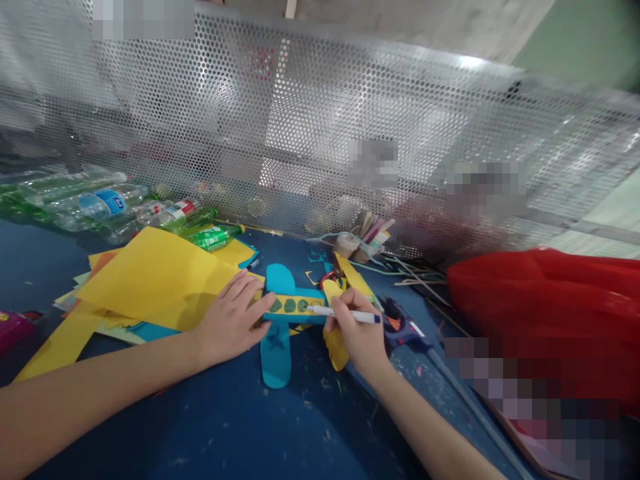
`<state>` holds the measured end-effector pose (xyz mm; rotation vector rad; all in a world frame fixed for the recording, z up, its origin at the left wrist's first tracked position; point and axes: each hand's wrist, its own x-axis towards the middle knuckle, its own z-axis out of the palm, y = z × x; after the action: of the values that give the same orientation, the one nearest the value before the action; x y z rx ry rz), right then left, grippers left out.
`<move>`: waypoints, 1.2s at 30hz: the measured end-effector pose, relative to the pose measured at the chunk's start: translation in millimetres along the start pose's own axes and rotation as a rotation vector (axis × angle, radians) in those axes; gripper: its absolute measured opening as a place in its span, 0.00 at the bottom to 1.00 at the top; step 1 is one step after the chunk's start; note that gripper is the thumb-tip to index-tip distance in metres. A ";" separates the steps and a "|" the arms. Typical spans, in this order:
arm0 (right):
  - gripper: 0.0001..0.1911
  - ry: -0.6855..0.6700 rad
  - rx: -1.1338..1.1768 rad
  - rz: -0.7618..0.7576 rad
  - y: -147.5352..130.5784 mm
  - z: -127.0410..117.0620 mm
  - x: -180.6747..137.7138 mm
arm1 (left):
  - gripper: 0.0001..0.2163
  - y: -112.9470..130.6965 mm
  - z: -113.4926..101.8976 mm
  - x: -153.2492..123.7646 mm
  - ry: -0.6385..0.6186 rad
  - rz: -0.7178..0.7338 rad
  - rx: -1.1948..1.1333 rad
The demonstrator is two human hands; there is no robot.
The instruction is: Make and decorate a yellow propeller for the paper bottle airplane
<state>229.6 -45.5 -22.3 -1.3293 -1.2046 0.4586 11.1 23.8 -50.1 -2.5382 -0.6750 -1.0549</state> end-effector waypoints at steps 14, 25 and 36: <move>0.15 0.023 0.000 -0.004 3.1 -1.2 0.4 | 0.12 -0.6 0.5 -0.7 -0.018 -0.003 0.009; 0.15 0.018 -0.012 0.001 1.5 -1.7 0.1 | 0.12 0.0 -0.7 0.2 -0.018 -0.008 0.000; 0.15 0.032 -0.006 -0.029 3.1 -2.2 -0.2 | 0.12 0.2 -1.1 0.0 -0.030 -0.018 -0.024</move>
<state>232.6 -46.0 -24.7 -1.3184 -1.1976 0.4115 10.5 23.1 -49.4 -2.5774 -0.6980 -1.0389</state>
